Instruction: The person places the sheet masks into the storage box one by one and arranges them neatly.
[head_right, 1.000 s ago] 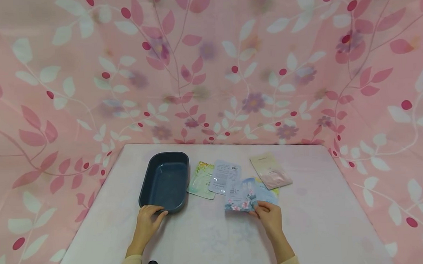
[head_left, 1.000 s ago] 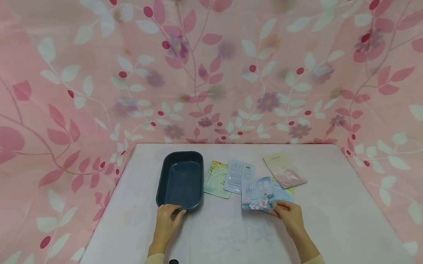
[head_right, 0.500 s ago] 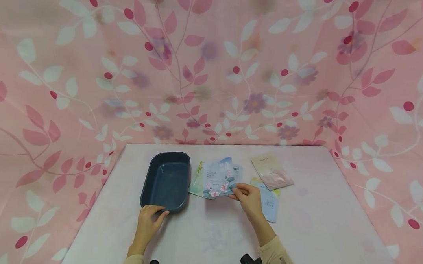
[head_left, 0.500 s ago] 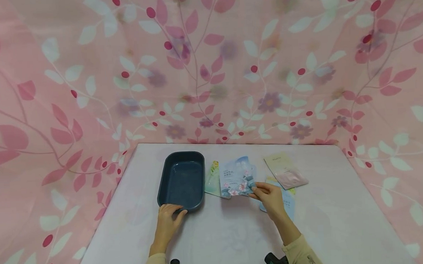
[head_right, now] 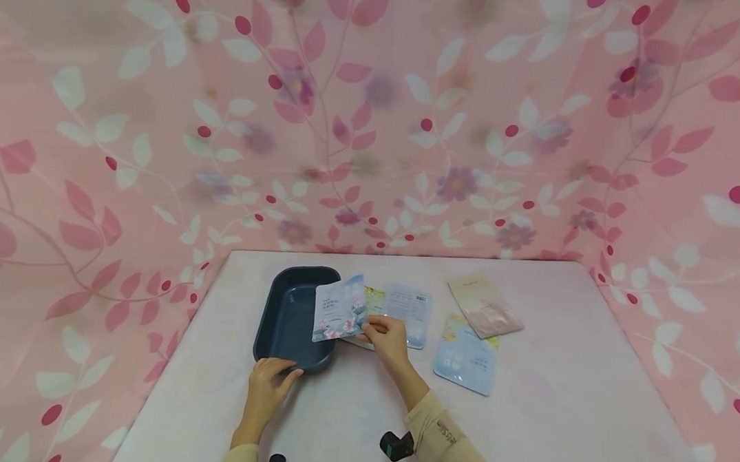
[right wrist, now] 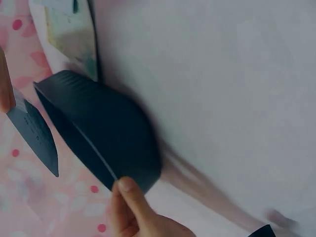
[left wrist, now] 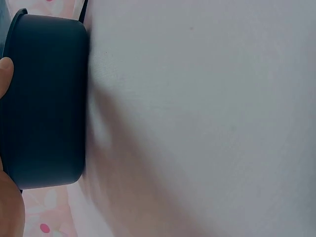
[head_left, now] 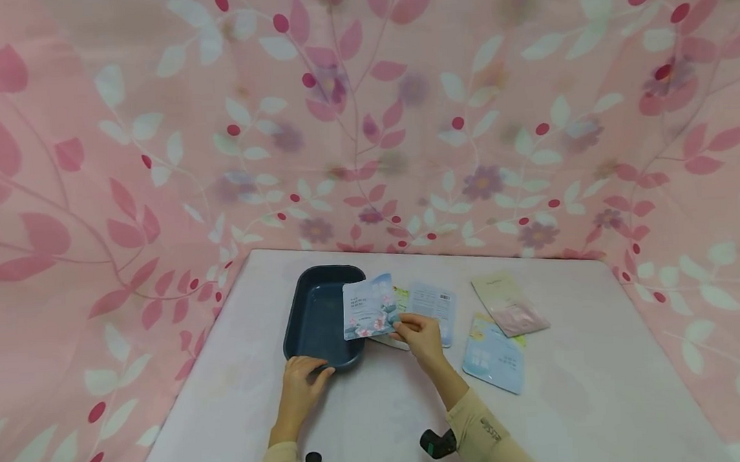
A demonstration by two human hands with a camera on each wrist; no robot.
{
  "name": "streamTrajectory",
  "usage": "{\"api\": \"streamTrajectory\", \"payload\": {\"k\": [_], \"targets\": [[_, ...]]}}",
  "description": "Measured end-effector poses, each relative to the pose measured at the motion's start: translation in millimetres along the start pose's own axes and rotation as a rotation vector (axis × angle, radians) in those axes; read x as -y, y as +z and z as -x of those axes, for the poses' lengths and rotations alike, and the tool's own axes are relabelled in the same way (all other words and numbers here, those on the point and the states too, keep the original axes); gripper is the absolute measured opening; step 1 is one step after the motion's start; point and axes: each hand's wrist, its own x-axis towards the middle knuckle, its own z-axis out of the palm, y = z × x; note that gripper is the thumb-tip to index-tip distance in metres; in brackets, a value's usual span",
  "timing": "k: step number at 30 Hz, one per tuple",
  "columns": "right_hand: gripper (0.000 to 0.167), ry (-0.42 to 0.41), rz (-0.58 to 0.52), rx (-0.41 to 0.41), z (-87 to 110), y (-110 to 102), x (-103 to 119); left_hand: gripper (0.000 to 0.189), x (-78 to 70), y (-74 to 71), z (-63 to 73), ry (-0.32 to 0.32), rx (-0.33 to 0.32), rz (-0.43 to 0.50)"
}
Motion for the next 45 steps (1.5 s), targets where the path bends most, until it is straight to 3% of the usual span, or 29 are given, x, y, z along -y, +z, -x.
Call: {"api": "streamTrajectory", "payload": {"k": [9,17,23,28,30,32,35,37,40,45], "targets": [[0.023,-0.018,0.042,0.045,-14.5,33.5,-25.2,0.024,0.1,0.2,-0.4,-0.011,-0.015,0.011],[0.022,-0.005,0.133,0.054,-12.1,64.1,-7.0,0.024,-0.8,-0.4,-0.1,-0.028,-0.005,0.005],[0.016,-0.015,0.312,-0.027,-28.2,87.8,-26.3,0.025,0.4,-0.7,-0.8,-0.016,-0.019,-0.006],[0.01,-0.076,0.472,0.004,-31.8,98.8,-28.5,0.024,-0.4,-0.7,-0.9,-0.015,-0.013,-0.002],[0.005,-0.107,0.586,0.026,-31.4,101.6,-27.8,0.023,-1.0,-0.6,-0.9,-0.012,-0.011,-0.001],[0.01,-0.128,0.718,0.04,-30.7,104.9,-27.6,0.023,-1.3,-0.7,-0.9,-0.01,-0.008,-0.002],[0.022,-0.104,0.881,0.05,-30.2,111.7,-27.5,0.023,-1.6,-0.9,-1.0,-0.012,-0.007,-0.009],[0.022,-0.066,0.961,0.047,-29.8,116.2,-27.1,0.024,-1.8,-1.0,-1.0,-0.014,-0.01,-0.009],[0.011,-0.028,1.043,0.024,-29.9,121.3,-27.0,0.024,-1.8,-0.7,-1.2,-0.013,-0.014,-0.01],[0.006,-0.043,1.094,0.005,-30.8,123.7,-29.5,0.025,-2.7,-0.4,-2.0,-0.005,-0.018,-0.011]]}}
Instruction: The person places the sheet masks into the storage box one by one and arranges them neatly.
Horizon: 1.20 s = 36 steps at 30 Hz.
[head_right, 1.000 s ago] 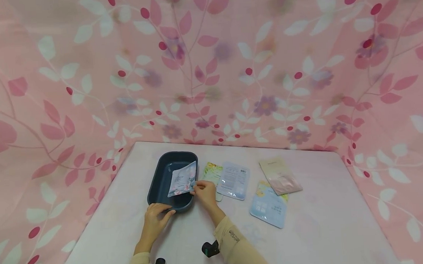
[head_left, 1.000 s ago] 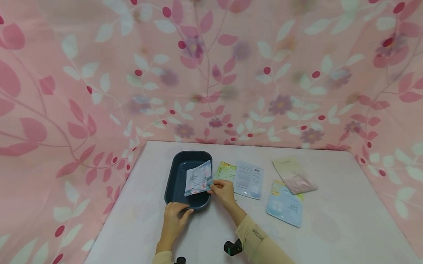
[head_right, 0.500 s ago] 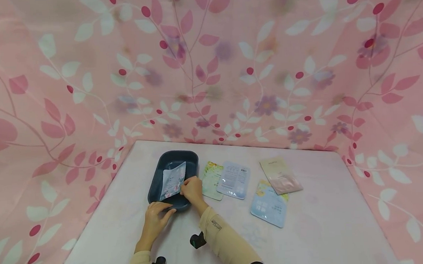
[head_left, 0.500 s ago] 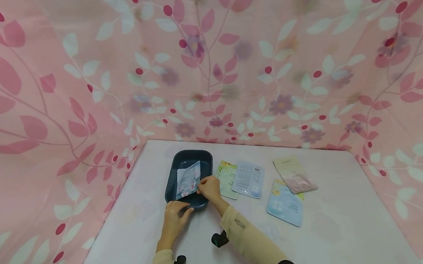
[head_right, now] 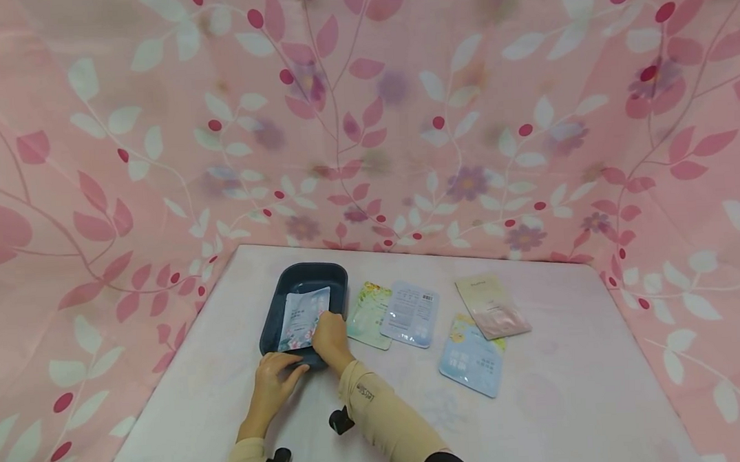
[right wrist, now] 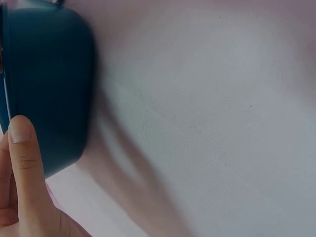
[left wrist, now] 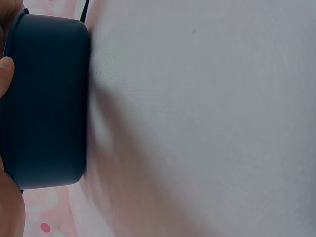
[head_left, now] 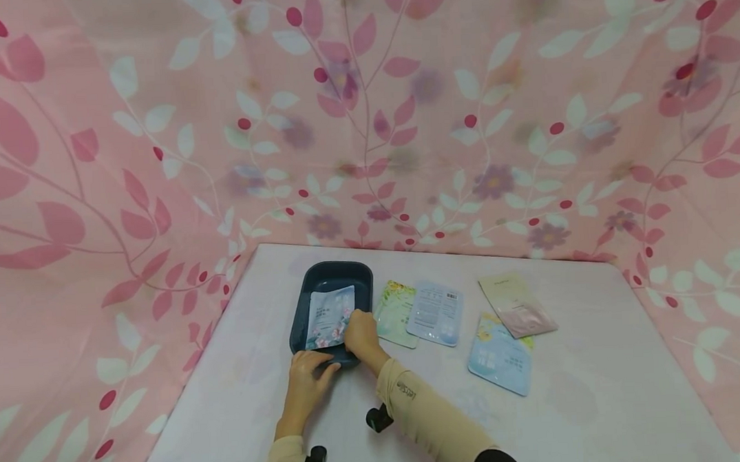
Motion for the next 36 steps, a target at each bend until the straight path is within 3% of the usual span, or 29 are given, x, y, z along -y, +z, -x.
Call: {"api": "streamTrajectory", "payload": {"k": [10,18,20,25,27,31,36], "targets": [[0.01,-0.137,0.081,-0.074,0.2,6.8,-5.9,0.026,0.5,0.3,-0.3,-0.006,0.003,0.011],[0.007,-0.211,0.162,-0.041,0.7,7.1,-8.8,0.026,0.5,1.1,0.6,-0.007,0.01,-0.008],[0.01,-0.224,0.069,-0.016,1.8,4.8,-10.8,0.025,0.5,0.8,1.2,-0.012,0.013,-0.01],[0.009,-0.271,-0.43,0.059,7.4,-5.8,-23.7,0.024,1.3,1.3,2.3,-0.019,0.02,-0.005],[0.007,-0.286,-0.581,0.07,10.5,-12.7,-30.2,0.024,2.1,1.7,2.4,-0.015,0.018,-0.005],[0.01,-0.304,-0.747,0.07,21.2,-34.8,-41.1,0.025,3.3,2.5,2.9,-0.014,0.011,-0.004],[0.013,-0.237,-0.81,0.067,36.5,-68.4,-55.2,0.026,4.6,4.1,3.5,-0.012,-0.001,0.002]]}}
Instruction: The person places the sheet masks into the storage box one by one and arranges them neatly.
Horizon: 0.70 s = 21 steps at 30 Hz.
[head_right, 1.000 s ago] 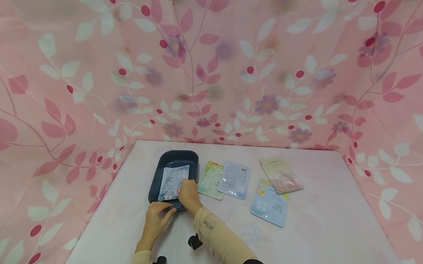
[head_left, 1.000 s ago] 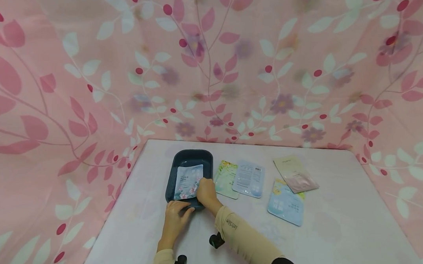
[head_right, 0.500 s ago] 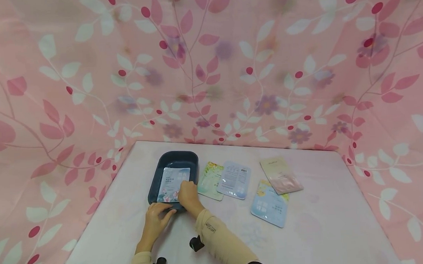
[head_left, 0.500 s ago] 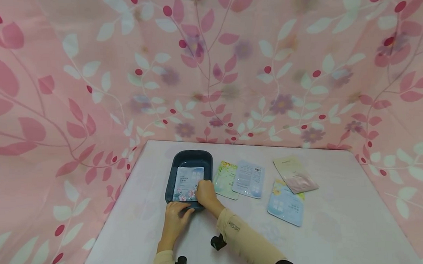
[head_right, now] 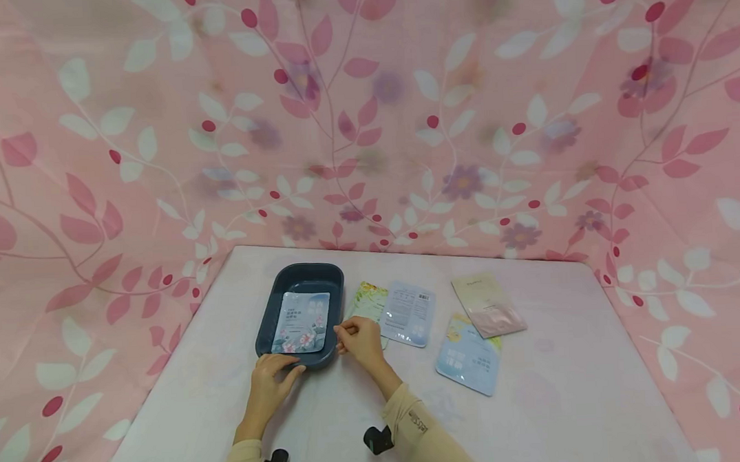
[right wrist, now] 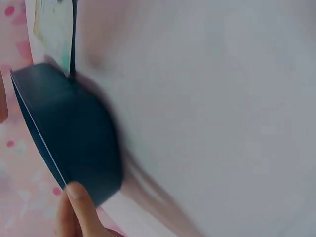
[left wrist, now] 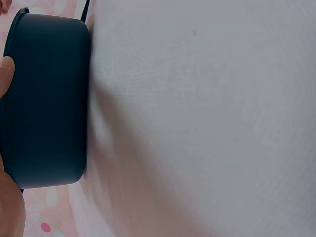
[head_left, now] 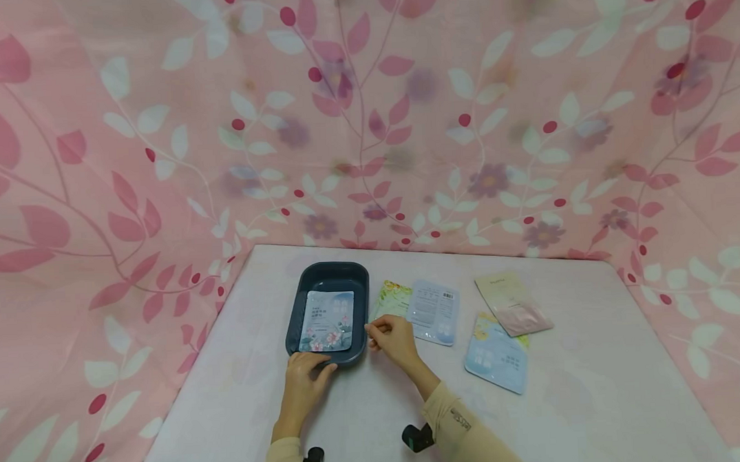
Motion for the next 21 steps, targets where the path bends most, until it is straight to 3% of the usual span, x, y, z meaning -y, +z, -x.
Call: {"api": "streamTrajectory", "payload": {"k": [6,12,21], "targets": [[0.011,0.079,0.006,-0.136,10.3,-38.3,-28.1,0.024,-1.0,-1.9,-0.2,-0.003,0.011,0.002],[0.013,0.155,0.047,-0.237,31.3,-81.4,-11.7,0.024,-3.3,-1.5,0.1,-0.01,0.017,0.011],[0.022,0.217,0.157,-0.37,57.6,-137.2,-48.1,0.024,-6.3,-3.8,-1.9,-0.005,0.02,0.016]]}}
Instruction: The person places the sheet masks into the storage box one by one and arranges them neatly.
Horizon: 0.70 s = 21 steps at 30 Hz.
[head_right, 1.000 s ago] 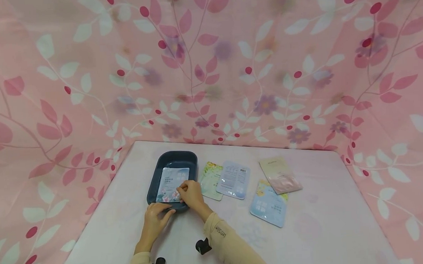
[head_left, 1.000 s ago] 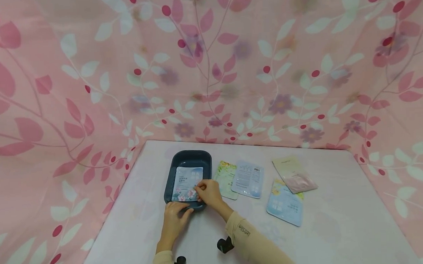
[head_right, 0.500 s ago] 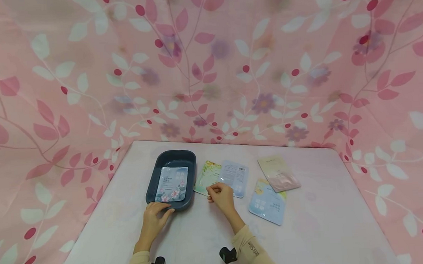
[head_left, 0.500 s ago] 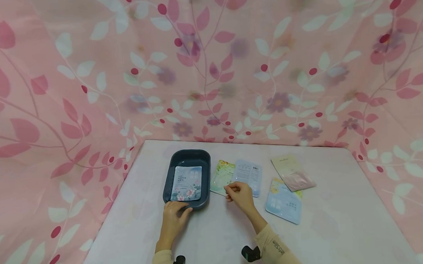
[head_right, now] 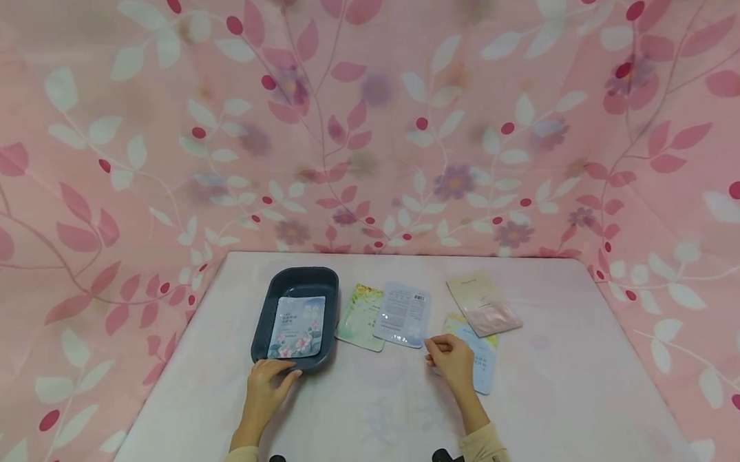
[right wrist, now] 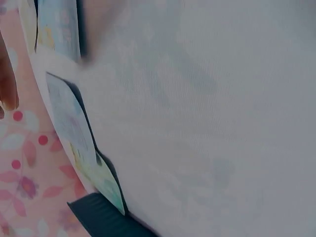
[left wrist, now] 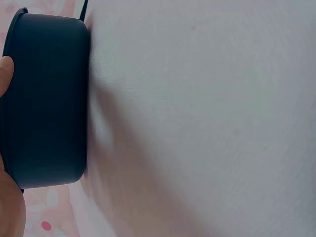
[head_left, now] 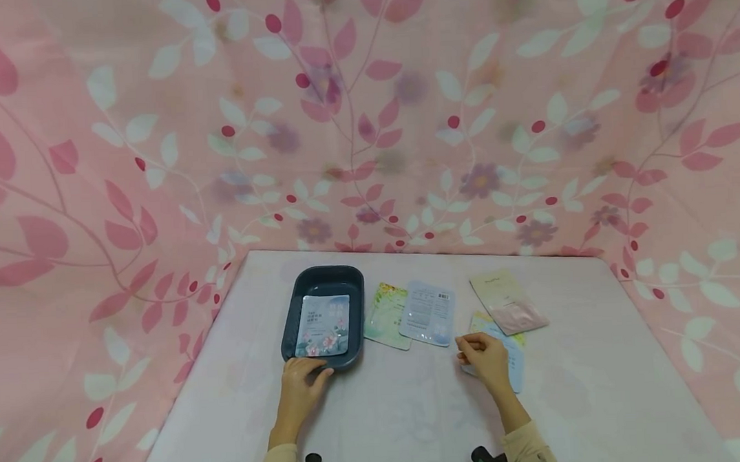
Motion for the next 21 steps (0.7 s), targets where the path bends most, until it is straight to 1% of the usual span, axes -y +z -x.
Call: {"api": "streamTrajectory", "payload": {"k": [2,3,5,7,9,11,12,15,17,19,21], "targets": [[0.021,-0.01,0.047,-0.04,2.4,-13.0,-5.6,0.024,-0.4,0.3,-0.1,-0.004,0.001,-0.002],[0.021,-0.022,0.089,-0.063,4.1,-19.6,-7.9,0.024,-0.7,0.4,-0.2,-0.007,0.003,-0.005],[0.022,-0.047,0.196,-0.125,7.5,-31.8,-14.0,0.025,-1.1,0.4,-0.1,-0.015,0.005,-0.012],[0.023,-0.057,0.321,-0.207,11.4,-42.5,-21.8,0.024,-1.4,0.4,0.3,-0.025,0.008,-0.021],[0.028,-0.037,0.443,-0.273,16.1,-52.5,-29.8,0.024,-1.8,0.3,0.7,-0.032,0.008,-0.024],[0.035,0.031,0.524,-0.309,20.6,-60.9,-37.6,0.024,-1.9,0.2,1.3,-0.04,0.009,-0.026],[0.039,0.071,0.559,-0.31,22.9,-64.6,-41.2,0.024,-1.9,0.2,1.4,-0.043,0.011,-0.027],[0.05,0.216,0.639,-0.267,28.5,-72.1,-50.3,0.024,-1.4,0.3,1.5,-0.052,0.013,-0.029],[0.053,0.283,0.676,-0.236,31.0,-74.5,-54.3,0.024,-0.5,0.5,1.6,-0.059,0.018,-0.03],[0.054,0.322,0.706,-0.213,32.5,-74.9,-57.4,0.024,0.2,0.8,1.6,-0.063,0.021,-0.032],[0.054,0.325,0.713,-0.196,33.7,-74.0,-58.2,0.024,0.7,0.9,1.9,-0.063,0.02,-0.033]]}}
